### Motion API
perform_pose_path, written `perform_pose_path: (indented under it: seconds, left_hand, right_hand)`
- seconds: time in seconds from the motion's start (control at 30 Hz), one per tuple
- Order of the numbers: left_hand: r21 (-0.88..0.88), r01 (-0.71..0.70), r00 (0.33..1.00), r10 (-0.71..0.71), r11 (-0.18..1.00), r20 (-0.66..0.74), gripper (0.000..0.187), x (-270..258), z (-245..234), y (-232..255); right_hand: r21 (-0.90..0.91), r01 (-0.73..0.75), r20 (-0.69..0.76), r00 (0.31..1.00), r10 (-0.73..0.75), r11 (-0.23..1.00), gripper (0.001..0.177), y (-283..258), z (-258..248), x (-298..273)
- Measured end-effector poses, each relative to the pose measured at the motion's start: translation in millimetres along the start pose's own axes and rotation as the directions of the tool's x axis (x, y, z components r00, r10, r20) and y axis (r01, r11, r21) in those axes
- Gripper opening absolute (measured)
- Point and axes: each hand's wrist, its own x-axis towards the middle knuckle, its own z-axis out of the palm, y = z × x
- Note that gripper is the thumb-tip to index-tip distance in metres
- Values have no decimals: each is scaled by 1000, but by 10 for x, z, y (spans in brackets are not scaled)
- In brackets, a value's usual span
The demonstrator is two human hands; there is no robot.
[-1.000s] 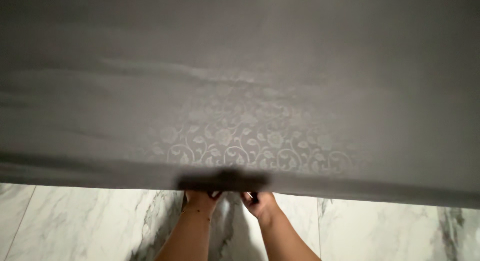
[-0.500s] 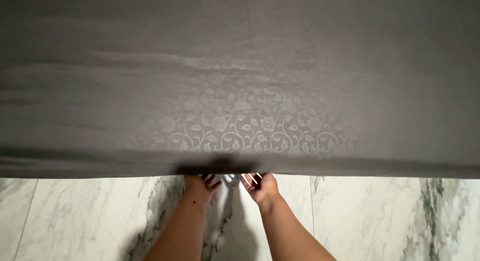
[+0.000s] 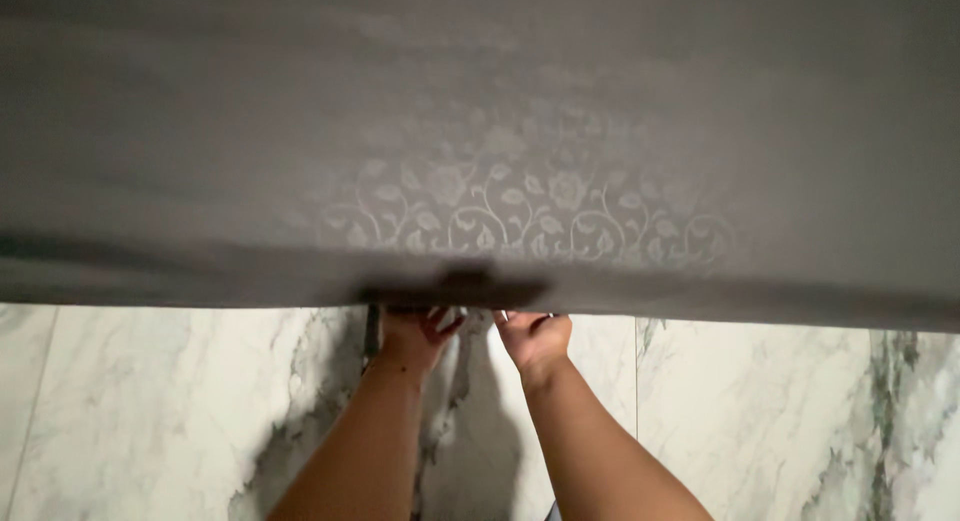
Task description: The person fits a bedsheet onto a mattress by pulling the corners and tucking the edges under the mattress by hand.
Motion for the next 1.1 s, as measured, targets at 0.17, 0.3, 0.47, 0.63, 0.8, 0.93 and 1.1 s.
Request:
perform_pose_path:
  seconds: [0.17, 0.3, 0.47, 0.63, 0.8, 0.93, 1.1]
  left_hand:
    - [-119, -145, 987, 151, 982, 51, 66, -79, 341, -120]
    - [-251, -145, 987, 156, 957, 25, 69, -72, 407, -123]
    - [-303, -148, 985, 168, 941, 42, 74, 157, 251, -126]
    - [-150, 4, 980, 27, 989, 199, 74, 349, 150, -214]
    - [-165, -29, 979, 61, 986, 194, 68, 432, 156, -317]
    - [-265, -88, 977, 135, 960, 163, 62, 435, 215, -390]
    - [-370, -67, 975, 139, 926, 171, 63, 416, 295, -437]
  right_hand:
    - [173, -56, 281, 960, 5, 983, 37, -23, -242, 550]
    - [130, -62, 214, 976, 33, 990, 45, -18, -147, 339]
    - [-64, -50, 292, 954, 67, 997, 47, -52, -58, 268]
    - [-12, 50, 335, 941, -43, 999, 43, 127, -76, 540]
    - [100, 127, 273, 950, -150, 987, 29, 218, -142, 636]
    - [138, 163, 205, 960, -190, 977, 34, 207, -135, 614]
    - [330, 9, 220, 972, -86, 944, 39, -12, -223, 630]
